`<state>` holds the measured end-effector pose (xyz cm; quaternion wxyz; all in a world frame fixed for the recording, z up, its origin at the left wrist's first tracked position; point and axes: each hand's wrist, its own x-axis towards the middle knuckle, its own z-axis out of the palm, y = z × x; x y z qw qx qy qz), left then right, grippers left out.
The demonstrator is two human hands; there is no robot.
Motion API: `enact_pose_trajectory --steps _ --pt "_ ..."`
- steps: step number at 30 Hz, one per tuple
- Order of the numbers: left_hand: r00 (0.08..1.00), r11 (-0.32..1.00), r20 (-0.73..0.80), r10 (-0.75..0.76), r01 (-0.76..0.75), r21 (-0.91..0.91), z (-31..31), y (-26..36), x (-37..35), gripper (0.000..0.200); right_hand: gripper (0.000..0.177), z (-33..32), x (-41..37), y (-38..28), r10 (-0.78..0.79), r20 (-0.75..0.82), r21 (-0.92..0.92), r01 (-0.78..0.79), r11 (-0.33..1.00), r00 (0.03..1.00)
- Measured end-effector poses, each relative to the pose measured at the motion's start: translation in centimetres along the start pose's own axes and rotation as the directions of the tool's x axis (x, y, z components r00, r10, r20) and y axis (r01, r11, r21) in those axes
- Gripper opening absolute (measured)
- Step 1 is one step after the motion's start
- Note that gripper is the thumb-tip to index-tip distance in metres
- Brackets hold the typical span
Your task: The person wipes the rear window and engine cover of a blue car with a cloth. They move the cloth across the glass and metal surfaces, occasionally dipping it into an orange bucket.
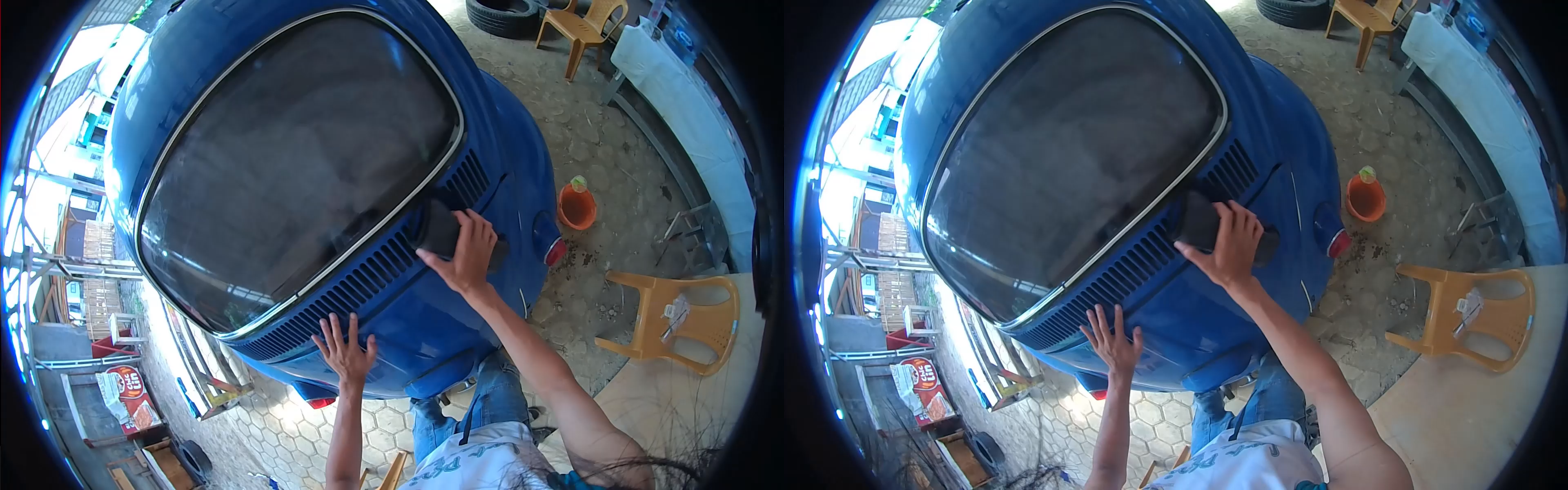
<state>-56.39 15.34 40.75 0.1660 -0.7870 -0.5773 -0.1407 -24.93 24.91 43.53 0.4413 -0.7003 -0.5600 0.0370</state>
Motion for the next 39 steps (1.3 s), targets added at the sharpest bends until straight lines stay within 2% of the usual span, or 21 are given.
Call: enact_pose_trajectory --steps 2,5,8,12,15,16,19,22,25,26,28,29,30,33,34,39 --pt "0.998 0.997 0.012 -0.068 0.068 -0.028 -0.7 -3.4 0.7 0.056 0.079 0.3 -0.3 -4.5 -0.269 -0.002 -0.007 0.269 0.963 0.963" --pt "0.993 0.991 -0.037 -0.115 0.112 -0.074 -2.0 -7.5 3.9 0.060 0.071 2.4 -0.3 -9.6 -0.565 -0.005 0.046 0.565 0.824 0.825" --pt "0.983 0.982 -0.103 -0.153 0.140 -0.126 -3.7 -9.8 9.2 0.058 0.064 4.1 0.7 -12.8 -0.643 -0.016 0.054 0.643 0.764 0.766" --pt "0.971 0.968 -0.148 -0.185 0.154 -0.196 -4.9 -10.9 12.8 0.055 0.054 4.2 1.9 -13.2 -0.682 -0.031 0.061 0.682 0.729 0.731" --pt "0.964 0.963 -0.178 -0.199 0.158 -0.220 -4.0 -11.3 12.1 0.057 0.047 4.0 3.4 -14.2 -0.613 -0.082 0.038 0.617 0.786 0.786" --pt "0.953 0.957 -0.199 -0.228 0.183 -0.224 -4.0 -11.2 12.1 0.058 0.041 4.0 4.1 -15.2 -0.554 -0.118 0.029 0.561 0.828 0.824" --pt "0.947 0.945 -0.188 -0.262 0.212 -0.250 -4.4 -10.9 12.2 0.059 0.037 5.7 9.2 -17.9 -0.368 -0.106 0.044 0.374 0.926 0.924" --pt "0.939 0.941 -0.210 -0.273 0.216 -0.259 -3.9 -10.9 12.0 0.061 0.034 8.1 15.7 -19.9 -0.427 -0.320 -0.120 0.411 0.904 0.846" --pt "0.918 0.915 -0.189 -0.350 0.291 -0.280 -4.0 -10.6 11.6 0.065 0.035 9.1 14.9 -23.2 -0.406 -0.325 -0.221 0.349 0.911 0.854" --pt "0.908 0.905 -0.189 -0.374 0.312 -0.289 -4.0 -10.5 11.6 0.065 0.036 8.6 12.7 -23.9 -0.478 -0.210 -0.163 0.452 0.877 0.853" --pt "0.893 0.895 -0.200 -0.403 0.339 -0.290 -3.7 -10.6 11.8 0.071 0.037 9.1 7.3 -24.0 -0.706 -0.053 -0.051 0.704 0.708 0.706" --pt "0.879 0.880 -0.203 -0.432 0.361 -0.311 -3.5 -10.7 11.5 0.072 0.037 9.5 5.0 -24.0 -0.783 0.001 -0.025 0.783 0.622 0.622" --pt "0.862 0.863 -0.209 -0.462 0.382 -0.330 -3.4 -10.8 11.5 0.073 0.038 9.8 4.2 -25.0 -0.807 -0.017 0.002 0.807 0.590 0.590" --pt "0.820 0.823 -0.206 -0.535 0.450 -0.346 -3.3 -10.5 11.4 0.077 0.039 11.6 8.2 -28.3 -0.804 -0.043 0.022 0.805 0.593 0.593" --pt "0.810 0.811 -0.196 -0.552 0.469 -0.349 -3.4 -10.4 11.5 0.077 0.039 12.2 10.6 -30.4 -0.788 -0.108 -0.017 0.792 0.611 0.606" --pt "0.742 0.753 -0.210 -0.637 0.542 -0.372 -3.3 -10.2 11.6 0.077 0.040 17.8 20.8 -39.9 -0.617 -0.269 -0.153 0.600 0.785 0.740"
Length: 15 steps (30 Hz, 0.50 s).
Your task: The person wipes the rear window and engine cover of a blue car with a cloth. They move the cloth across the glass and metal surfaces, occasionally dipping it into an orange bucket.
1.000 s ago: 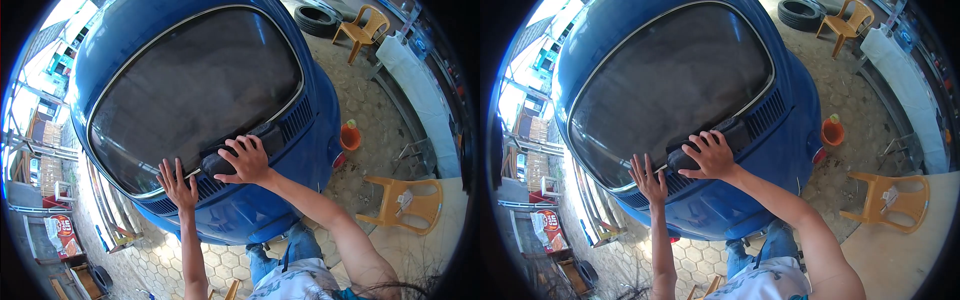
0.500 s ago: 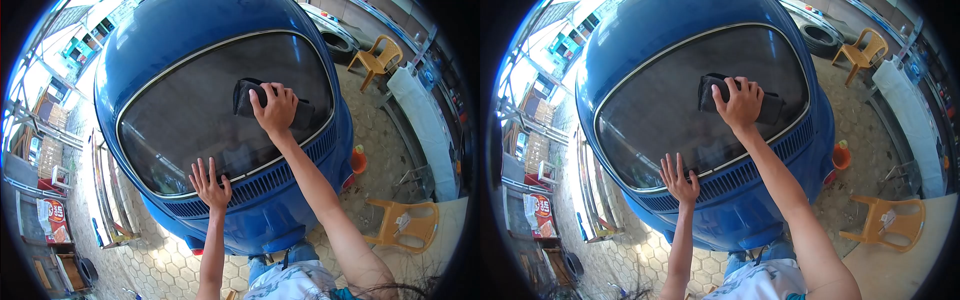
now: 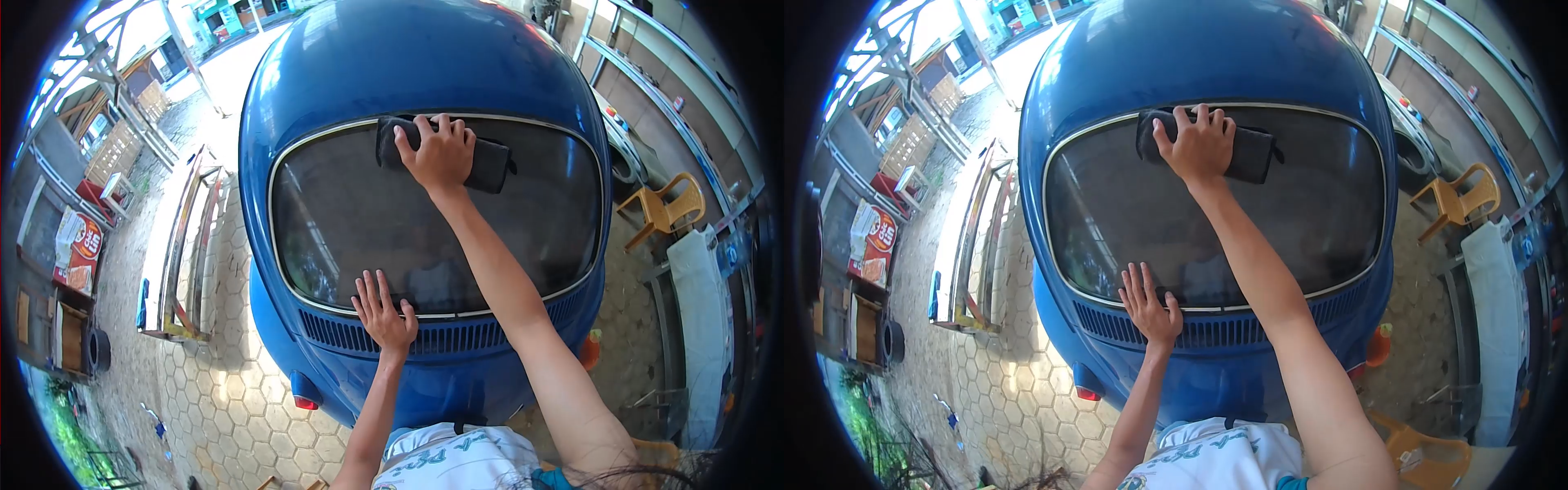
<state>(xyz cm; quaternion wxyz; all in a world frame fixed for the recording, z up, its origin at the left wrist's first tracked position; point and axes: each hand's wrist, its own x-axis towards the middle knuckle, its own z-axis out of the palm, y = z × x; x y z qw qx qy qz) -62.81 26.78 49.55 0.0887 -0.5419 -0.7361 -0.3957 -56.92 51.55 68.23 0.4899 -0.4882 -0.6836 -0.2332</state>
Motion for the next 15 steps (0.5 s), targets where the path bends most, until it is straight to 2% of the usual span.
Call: enact_pose_trajectory --steps 2,4,7,8,10,11,13,15 --pt "0.997 0.997 -0.026 -0.074 0.074 -0.023 0.0 0.3 -0.1 0.075 0.041 0.8 0.4 -0.9 -0.024 -0.021 0.029 0.024 0.999 0.999" --pt "0.986 0.986 -0.049 -0.157 0.153 -0.064 -0.1 0.3 0.2 0.072 0.042 -0.7 -2.4 -1.9 -0.198 0.051 0.148 0.189 0.971 0.979" --pt "0.966 0.939 -0.135 -0.219 0.171 -0.298 0.0 -0.6 0.1 0.067 0.040 -5.7 -11.0 -3.7 -0.488 0.161 0.325 0.420 0.847 0.858" --pt "0.951 0.905 -0.192 -0.244 0.151 -0.398 0.4 -1.1 -0.3 0.065 0.041 -7.0 -14.2 -4.2 -0.523 0.202 0.371 0.429 0.823 0.828" --pt "0.893 0.772 -0.174 -0.415 0.245 -0.587 -0.2 -0.9 -0.2 0.064 0.043 -8.3 -17.7 -5.2 -0.527 0.260 0.388 0.412 0.824 0.809" --pt "0.872 0.788 -0.205 -0.444 0.272 -0.552 -0.5 -0.7 0.1 0.064 0.044 -8.5 -18.0 -5.2 -0.524 0.291 0.396 0.398 0.828 0.800" --pt "0.876 0.865 -0.312 -0.367 0.198 -0.461 -0.1 -1.5 0.8 0.063 0.047 -8.8 -17.5 -5.6 -0.514 0.355 0.417 0.360 0.835 0.781" --pt "0.876 0.910 -0.392 -0.281 0.113 -0.399 -0.7 -1.5 1.4 0.060 0.052 -10.5 -16.1 -4.5 -0.533 0.343 0.480 0.344 0.807 0.773"
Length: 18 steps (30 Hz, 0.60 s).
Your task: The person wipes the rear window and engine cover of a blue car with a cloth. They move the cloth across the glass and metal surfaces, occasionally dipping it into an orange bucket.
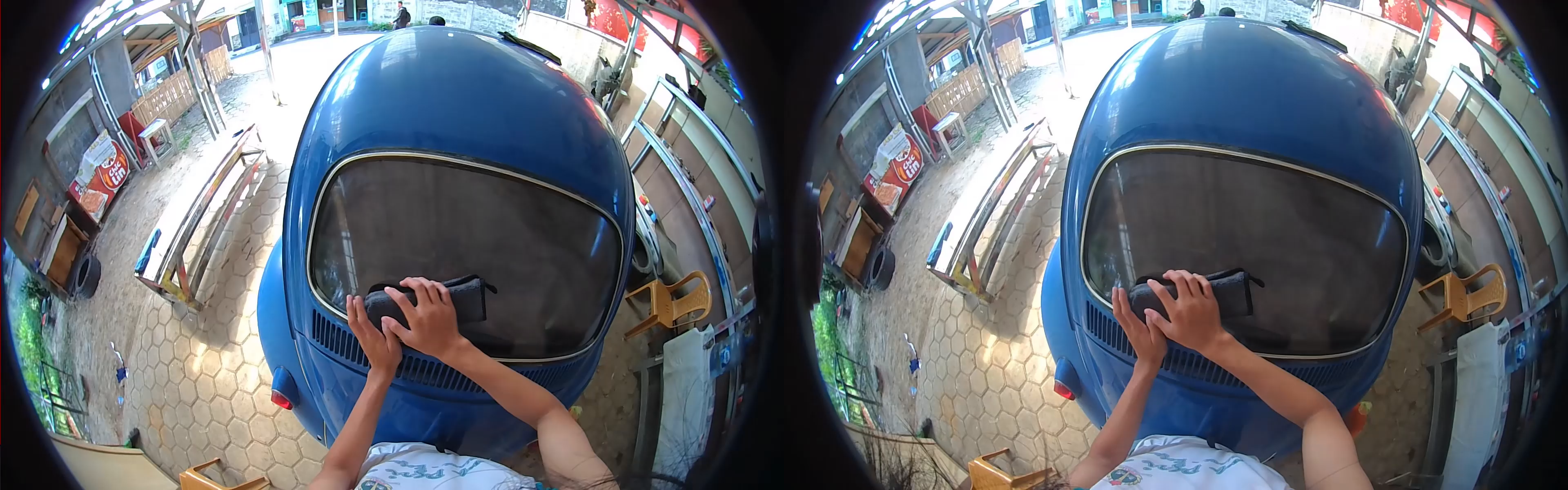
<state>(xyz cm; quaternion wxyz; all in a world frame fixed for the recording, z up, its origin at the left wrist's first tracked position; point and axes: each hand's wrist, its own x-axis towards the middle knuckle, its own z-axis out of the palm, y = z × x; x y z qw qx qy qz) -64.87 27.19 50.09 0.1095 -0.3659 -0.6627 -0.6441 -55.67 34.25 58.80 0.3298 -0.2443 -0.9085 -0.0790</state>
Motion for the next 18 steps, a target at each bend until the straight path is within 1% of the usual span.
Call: enact_pose_trajectory --steps 1,2,3,4,5,7,8,11,12,15,18 --pt "0.990 0.993 0.115 0.076 -0.086 0.081 -0.8 0.4 0.5 0.059 0.054 -1.6 -0.3 0.6 -0.007 0.003 0.033 0.007 0.999 1.000" --pt "0.962 0.972 0.232 0.145 -0.182 0.147 -1.6 0.5 1.4 0.059 0.060 -2.8 -1.0 1.3 0.066 0.040 -0.036 -0.065 0.997 0.997" --pt "0.917 0.939 0.343 0.205 -0.283 0.196 -1.7 0.3 2.1 0.060 0.059 -3.0 -1.9 2.6 0.109 0.025 -0.095 -0.106 0.990 0.994" --pt "0.926 0.947 0.312 0.213 -0.274 0.167 -1.2 0.1 2.5 0.052 0.057 -2.7 -3.1 3.7 0.058 -0.022 -0.134 -0.061 0.989 0.998" --pt "0.926 0.959 0.316 0.206 -0.255 0.122 -0.6 0.1 2.8 0.048 0.055 -2.4 -3.9 4.6 0.011 -0.065 -0.176 -0.022 0.984 0.998" --pt "0.913 0.974 0.355 0.203 -0.225 0.022 0.4 0.5 3.8 0.041 0.047 -2.2 -3.4 5.7 0.025 -0.106 -0.204 -0.047 0.978 0.994" --pt "0.918 0.976 0.342 0.201 -0.219 0.012 1.2 1.1 4.3 0.034 0.043 -2.1 -3.0 6.2 0.038 -0.129 -0.216 -0.065 0.974 0.991" --pt "0.910 0.971 0.369 0.186 -0.229 0.074 3.0 3.1 6.6 0.034 0.034 -2.4 -0.2 8.4 0.073 -0.207 -0.214 -0.118 0.970 0.976" --pt "0.909 0.960 0.366 0.201 -0.258 0.113 3.6 3.8 7.8 0.033 0.030 -2.5 0.9 9.0 0.078 -0.229 -0.211 -0.128 0.969 0.970" --pt "0.905 0.953 0.371 0.208 -0.273 0.132 5.8 4.5 11.2 0.032 0.030 -2.2 3.3 10.4 0.096 -0.292 -0.205 -0.160 0.966 0.952" --pt "0.908 0.960 0.319 0.272 -0.281 -0.019 8.5 3.7 13.8 0.034 0.029 -1.6 5.7 11.5 0.134 -0.345 -0.202 -0.213 0.956 0.929"
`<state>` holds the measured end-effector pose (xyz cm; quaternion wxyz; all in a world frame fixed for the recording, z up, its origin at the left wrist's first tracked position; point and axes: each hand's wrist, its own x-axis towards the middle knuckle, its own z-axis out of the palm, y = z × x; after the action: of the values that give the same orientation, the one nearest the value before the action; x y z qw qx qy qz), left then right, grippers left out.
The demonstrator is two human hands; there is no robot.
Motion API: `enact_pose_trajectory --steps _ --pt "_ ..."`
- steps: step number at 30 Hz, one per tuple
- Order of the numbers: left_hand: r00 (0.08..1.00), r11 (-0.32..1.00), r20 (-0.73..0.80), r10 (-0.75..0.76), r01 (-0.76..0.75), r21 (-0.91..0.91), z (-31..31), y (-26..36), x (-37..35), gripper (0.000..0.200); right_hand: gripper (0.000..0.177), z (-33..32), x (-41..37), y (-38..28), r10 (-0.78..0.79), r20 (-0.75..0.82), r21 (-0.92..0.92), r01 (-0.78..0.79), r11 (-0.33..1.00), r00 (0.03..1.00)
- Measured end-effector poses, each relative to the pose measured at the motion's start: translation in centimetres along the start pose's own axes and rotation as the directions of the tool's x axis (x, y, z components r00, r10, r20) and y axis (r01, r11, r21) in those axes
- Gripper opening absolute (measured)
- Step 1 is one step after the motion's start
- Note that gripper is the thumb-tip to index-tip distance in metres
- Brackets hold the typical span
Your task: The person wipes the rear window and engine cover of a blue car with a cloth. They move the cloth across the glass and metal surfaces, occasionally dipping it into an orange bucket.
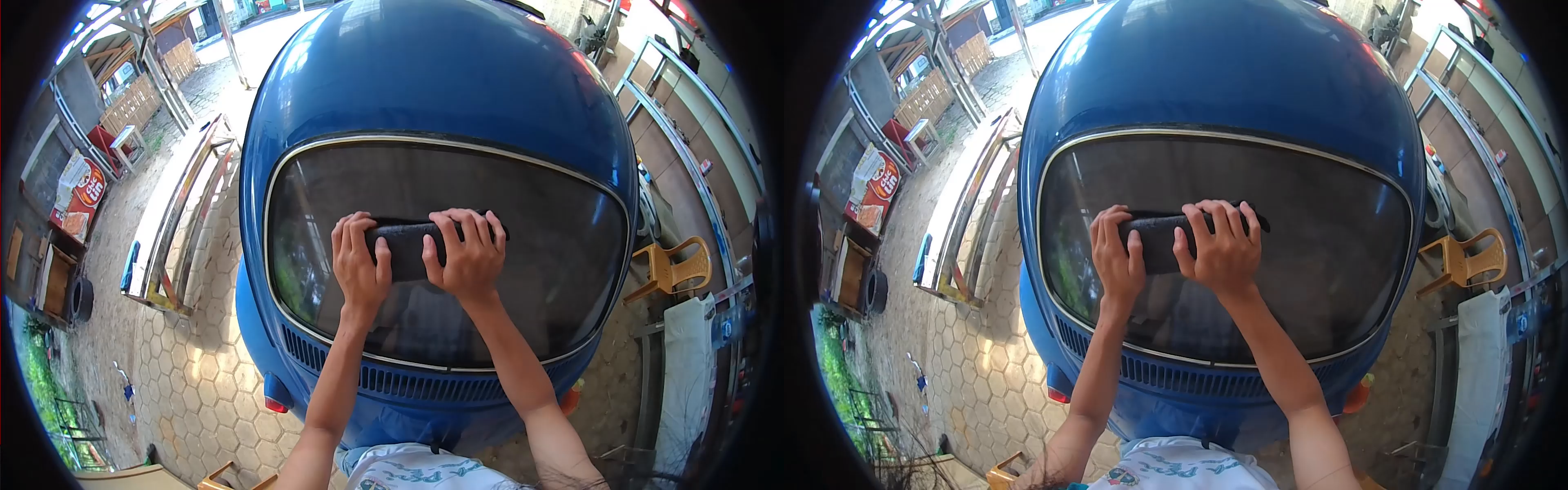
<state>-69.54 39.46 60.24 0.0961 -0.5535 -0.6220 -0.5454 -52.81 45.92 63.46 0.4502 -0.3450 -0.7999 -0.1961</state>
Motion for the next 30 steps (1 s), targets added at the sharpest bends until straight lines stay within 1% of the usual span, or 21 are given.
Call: enact_pose_trajectory --steps 2,6,9,12,15,16,18,19,20,22,23,24,25,27,29,30 --pt "0.997 0.999 -0.075 -0.020 0.016 -0.050 0.7 -0.3 1.8 0.037 0.027 0.9 1.7 0.2 0.014 -0.019 0.006 -0.014 1.000 1.000" --pt "0.992 0.985 -0.066 0.104 -0.094 0.142 0.5 -1.8 5.1 0.037 0.026 3.1 4.4 0.3 -0.025 -0.104 -0.010 0.024 1.000 0.994" --pt "0.996 0.992 -0.051 0.068 -0.063 0.108 0.1 -3.2 6.9 0.028 0.027 5.2 5.8 0.2 -0.054 -0.177 -0.021 0.051 0.998 0.983" --pt "0.998 0.977 -0.032 0.059 -0.051 0.206 -0.4 -4.1 7.8 0.030 0.023 6.5 6.8 -0.2 -0.058 -0.217 0.058 0.072 0.996 0.975" --pt "0.963 0.860 -0.033 0.267 -0.223 0.459 -1.2 -3.5 8.4 0.035 0.018 6.2 8.1 0.1 -0.147 -0.254 0.161 0.192 0.968 0.956" --pt "0.933 0.834 0.026 0.359 -0.332 0.441 -1.4 -2.6 8.8 0.046 0.012 4.9 8.3 0.0 -0.153 -0.225 0.258 0.210 0.943 0.962" --pt "0.942 0.916 0.169 0.291 -0.325 0.237 -0.3 0.5 8.7 0.060 0.011 4.7 8.9 1.6 -0.167 -0.197 0.508 0.246 0.825 0.966" --pt "0.936 0.944 0.243 0.257 -0.297 0.146 0.1 1.7 8.5 0.068 0.011 4.7 9.0 2.5 -0.183 -0.192 0.627 0.264 0.733 0.964" --pt "0.933 0.915 0.251 0.258 -0.319 0.245 0.0 2.0 8.6 0.074 0.013 4.6 9.2 3.7 -0.171 -0.181 0.738 0.249 0.627 0.968" --pt "0.924 0.835 0.269 0.272 -0.365 0.411 0.6 2.0 8.5 0.088 0.012 3.7 9.2 5.5 -0.027 -0.089 0.829 0.089 0.552 0.996" --pt "0.929 0.828 0.251 0.273 -0.360 0.430 0.9 1.8 8.7 0.091 0.012 3.1 9.2 6.3 0.039 -0.036 0.862 0.011 0.506 0.999" --pt "0.933 0.823 0.237 0.270 -0.351 0.446 0.9 1.3 8.7 0.093 0.012 2.5 9.0 6.8 0.113 -0.011 0.864 -0.048 0.502 0.993" --pt "0.940 0.822 0.224 0.256 -0.334 0.462 0.7 0.8 8.4 0.096 0.012 2.3 8.6 7.5 0.117 -0.007 0.784 -0.067 0.617 0.993" --pt "0.947 0.806 0.219 0.236 -0.317 0.500 0.4 0.4 8.2 0.096 0.012 2.1 7.8 9.2 0.127 -0.001 0.577 -0.103 0.810 0.992" --pt "0.943 0.799 0.220 0.248 -0.327 0.504 0.2 0.3 8.2 0.097 0.016 1.8 6.7 10.2 0.131 -0.037 0.355 -0.109 0.928 0.991" --pt "0.943 0.792 0.218 0.251 -0.329 0.514 0.2 0.2 8.3 0.097 0.019 1.8 6.4 10.4 0.126 -0.056 0.237 -0.109 0.965 0.990"
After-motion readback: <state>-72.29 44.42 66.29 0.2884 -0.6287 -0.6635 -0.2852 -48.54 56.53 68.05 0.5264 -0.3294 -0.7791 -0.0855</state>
